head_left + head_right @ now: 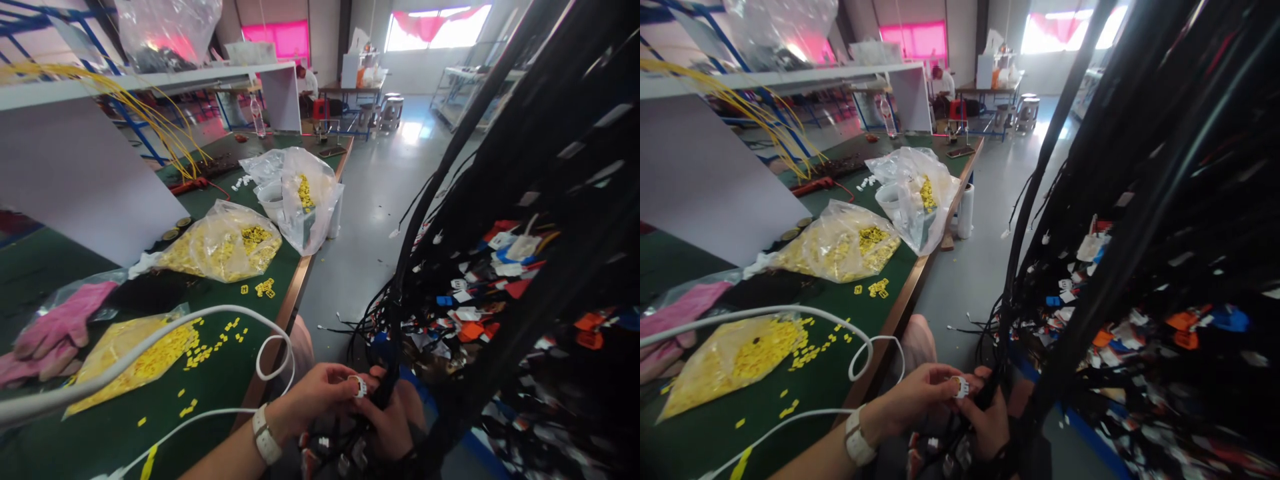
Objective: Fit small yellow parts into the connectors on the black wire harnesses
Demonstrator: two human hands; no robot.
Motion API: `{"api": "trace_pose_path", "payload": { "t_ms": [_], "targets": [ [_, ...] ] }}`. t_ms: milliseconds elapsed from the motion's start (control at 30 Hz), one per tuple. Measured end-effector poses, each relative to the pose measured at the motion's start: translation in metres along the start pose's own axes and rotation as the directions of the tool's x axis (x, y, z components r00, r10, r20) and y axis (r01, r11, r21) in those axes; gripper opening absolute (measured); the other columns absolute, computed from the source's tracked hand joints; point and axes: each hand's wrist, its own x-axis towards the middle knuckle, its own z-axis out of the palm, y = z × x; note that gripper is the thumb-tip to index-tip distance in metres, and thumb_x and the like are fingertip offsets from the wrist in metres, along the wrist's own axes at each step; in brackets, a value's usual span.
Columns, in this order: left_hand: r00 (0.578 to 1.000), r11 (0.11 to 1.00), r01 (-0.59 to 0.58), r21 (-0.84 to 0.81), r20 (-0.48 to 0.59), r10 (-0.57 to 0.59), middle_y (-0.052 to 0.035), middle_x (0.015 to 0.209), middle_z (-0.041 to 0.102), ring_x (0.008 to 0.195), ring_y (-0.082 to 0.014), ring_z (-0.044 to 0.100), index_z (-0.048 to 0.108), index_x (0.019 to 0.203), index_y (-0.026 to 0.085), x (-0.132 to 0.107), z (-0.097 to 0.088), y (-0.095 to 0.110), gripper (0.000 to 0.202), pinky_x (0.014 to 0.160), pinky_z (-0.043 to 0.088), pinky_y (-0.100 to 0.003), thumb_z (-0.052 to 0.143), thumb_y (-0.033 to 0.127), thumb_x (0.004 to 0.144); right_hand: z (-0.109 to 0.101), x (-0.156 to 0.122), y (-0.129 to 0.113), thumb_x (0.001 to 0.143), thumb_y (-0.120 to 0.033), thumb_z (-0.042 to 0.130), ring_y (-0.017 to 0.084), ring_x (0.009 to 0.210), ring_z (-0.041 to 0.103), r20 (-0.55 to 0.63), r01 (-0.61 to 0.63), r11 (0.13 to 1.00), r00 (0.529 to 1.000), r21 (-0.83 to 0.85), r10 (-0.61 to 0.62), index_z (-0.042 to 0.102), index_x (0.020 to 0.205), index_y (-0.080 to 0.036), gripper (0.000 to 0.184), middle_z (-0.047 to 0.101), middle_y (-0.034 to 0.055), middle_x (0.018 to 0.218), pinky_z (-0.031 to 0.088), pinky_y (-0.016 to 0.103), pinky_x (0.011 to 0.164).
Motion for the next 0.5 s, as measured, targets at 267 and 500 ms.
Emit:
{"api": "trace_pose_path", "payload": {
  "t_ms": [267, 500],
  "targets": [
    [0.993, 0.997, -0.08, -0.019, -0.094, 0.077, -0.0019, 0.069, 0.063, 0.06, -0.0095, 0.055, 0.065, 0.075, 0.009, 0.0044, 0.0014, -0.0052, 0.044, 0.064, 0.043, -0.025, 0.086, 0.042, 0.057, -0.0012, 0.0007, -0.0002, 0.05, -0.032, 0.088, 0.031, 0.081, 0.069, 0.102, -0.041, 0.999, 0.994, 0.004, 0.041, 0.068, 0.089, -0.023, 0.045, 0.076, 0.0079, 0.084, 0.052, 0.045, 0.078],
    [0.983, 0.992, -0.122, 0.036, -0.137, 0.126, -0.0019, 0.061, 0.061, 0.056, -0.0111, 0.053, 0.06, 0.072, 0.01, 0.0038, 0.0086, -0.0023, 0.047, 0.058, 0.039, -0.025, 0.085, 0.045, 0.053, -0.0038, 0.0054, -0.0001, 0.056, -0.03, 0.087, 0.029, 0.077, 0.069, 0.236, -0.068, 0.997, 0.97, 0.023, 0.061, 0.063, 0.092, -0.024, 0.043, 0.075, 0.0059, 0.082, 0.052, 0.043, 0.075]
  ]
}}
